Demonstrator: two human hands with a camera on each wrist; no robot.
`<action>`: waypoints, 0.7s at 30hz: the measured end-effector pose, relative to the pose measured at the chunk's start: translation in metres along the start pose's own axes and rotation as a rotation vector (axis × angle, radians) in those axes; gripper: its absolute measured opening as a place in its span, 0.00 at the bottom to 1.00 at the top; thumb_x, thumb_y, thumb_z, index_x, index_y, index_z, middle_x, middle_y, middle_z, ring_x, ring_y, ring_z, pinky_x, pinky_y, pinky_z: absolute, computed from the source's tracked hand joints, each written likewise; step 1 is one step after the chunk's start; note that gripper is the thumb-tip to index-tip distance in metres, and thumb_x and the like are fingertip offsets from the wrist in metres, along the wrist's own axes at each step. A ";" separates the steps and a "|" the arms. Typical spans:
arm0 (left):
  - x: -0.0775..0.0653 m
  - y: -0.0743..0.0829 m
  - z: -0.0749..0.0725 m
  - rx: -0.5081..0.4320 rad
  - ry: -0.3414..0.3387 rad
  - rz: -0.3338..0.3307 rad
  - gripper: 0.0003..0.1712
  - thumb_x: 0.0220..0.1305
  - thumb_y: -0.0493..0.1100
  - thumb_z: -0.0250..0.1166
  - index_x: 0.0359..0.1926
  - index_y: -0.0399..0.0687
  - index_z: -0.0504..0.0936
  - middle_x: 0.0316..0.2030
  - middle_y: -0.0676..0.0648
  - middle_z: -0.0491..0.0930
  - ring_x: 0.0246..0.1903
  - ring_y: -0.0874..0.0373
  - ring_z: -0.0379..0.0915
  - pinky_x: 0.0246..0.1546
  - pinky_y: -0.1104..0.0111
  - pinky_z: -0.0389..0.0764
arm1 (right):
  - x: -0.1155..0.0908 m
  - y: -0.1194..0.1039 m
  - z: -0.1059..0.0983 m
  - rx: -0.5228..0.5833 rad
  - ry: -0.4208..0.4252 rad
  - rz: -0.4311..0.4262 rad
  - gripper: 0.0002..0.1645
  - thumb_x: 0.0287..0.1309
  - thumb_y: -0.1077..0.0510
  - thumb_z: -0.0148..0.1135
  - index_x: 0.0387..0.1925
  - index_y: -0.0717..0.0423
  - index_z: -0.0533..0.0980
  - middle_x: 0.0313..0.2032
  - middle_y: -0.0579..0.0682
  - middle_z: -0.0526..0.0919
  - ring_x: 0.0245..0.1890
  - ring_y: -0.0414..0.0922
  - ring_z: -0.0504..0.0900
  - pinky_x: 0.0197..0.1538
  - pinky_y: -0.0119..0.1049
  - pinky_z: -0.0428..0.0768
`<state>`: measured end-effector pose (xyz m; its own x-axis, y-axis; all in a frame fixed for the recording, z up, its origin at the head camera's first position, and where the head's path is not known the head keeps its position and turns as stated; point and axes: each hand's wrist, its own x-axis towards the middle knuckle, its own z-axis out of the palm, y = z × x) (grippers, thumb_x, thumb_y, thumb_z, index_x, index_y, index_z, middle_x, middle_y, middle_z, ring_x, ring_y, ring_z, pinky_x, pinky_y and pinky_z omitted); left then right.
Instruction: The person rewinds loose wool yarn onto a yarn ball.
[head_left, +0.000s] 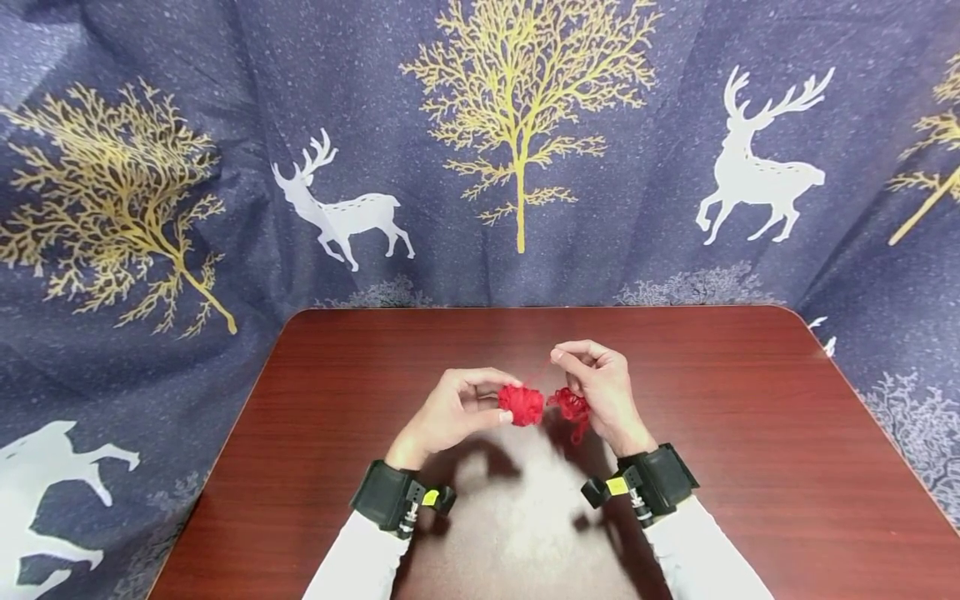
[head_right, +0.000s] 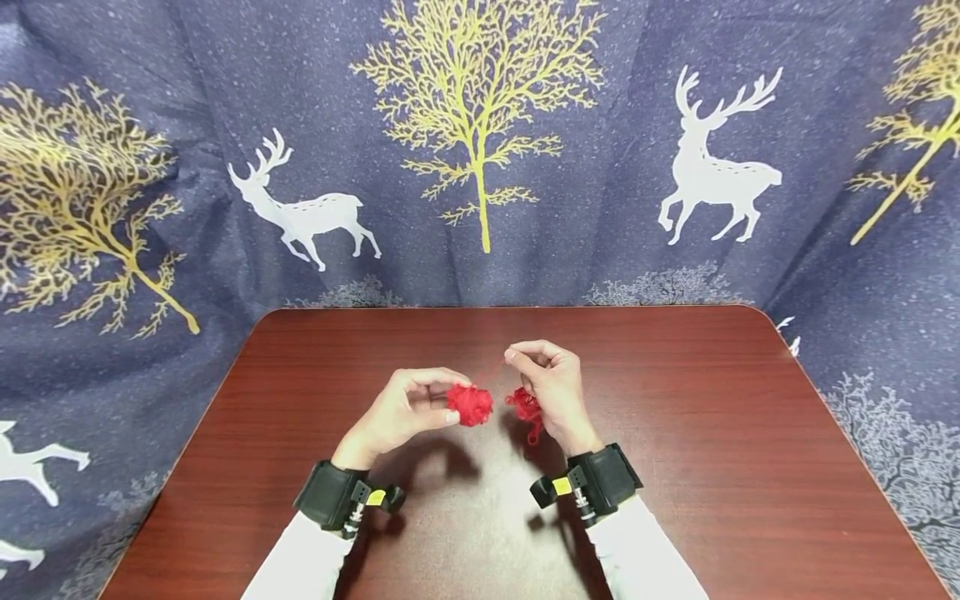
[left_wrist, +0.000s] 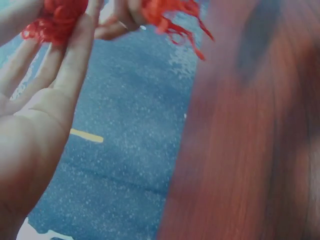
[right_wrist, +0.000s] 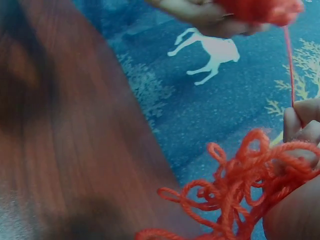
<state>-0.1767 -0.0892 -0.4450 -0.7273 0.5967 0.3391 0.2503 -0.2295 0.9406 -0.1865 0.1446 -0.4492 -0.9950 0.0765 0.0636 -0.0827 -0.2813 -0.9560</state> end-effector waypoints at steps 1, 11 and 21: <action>0.001 0.000 0.001 -0.033 0.025 0.018 0.21 0.60 0.24 0.67 0.55 0.23 0.78 0.47 0.43 0.85 0.47 0.54 0.83 0.49 0.60 0.84 | -0.001 0.002 0.001 -0.018 -0.004 0.006 0.07 0.59 0.67 0.70 0.33 0.51 0.87 0.23 0.45 0.84 0.13 0.35 0.65 0.18 0.25 0.60; 0.015 0.002 0.011 -0.381 0.424 0.122 0.25 0.58 0.19 0.60 0.49 0.47 0.86 0.48 0.47 0.85 0.48 0.57 0.81 0.49 0.68 0.83 | -0.014 0.013 0.014 -0.331 -0.116 -0.085 0.07 0.58 0.65 0.72 0.37 0.66 0.84 0.26 0.52 0.85 0.17 0.38 0.71 0.19 0.27 0.71; 0.025 -0.002 0.016 -0.346 0.818 0.094 0.19 0.58 0.19 0.63 0.51 0.30 0.82 0.45 0.43 0.84 0.43 0.55 0.83 0.46 0.69 0.83 | -0.033 0.006 0.033 -0.589 -0.223 -0.265 0.04 0.56 0.68 0.72 0.33 0.58 0.86 0.22 0.50 0.84 0.15 0.37 0.74 0.19 0.28 0.73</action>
<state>-0.1846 -0.0617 -0.4378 -0.9751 -0.1412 0.1711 0.2210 -0.5480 0.8068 -0.1561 0.1088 -0.4481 -0.9381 -0.1454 0.3143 -0.3442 0.2923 -0.8922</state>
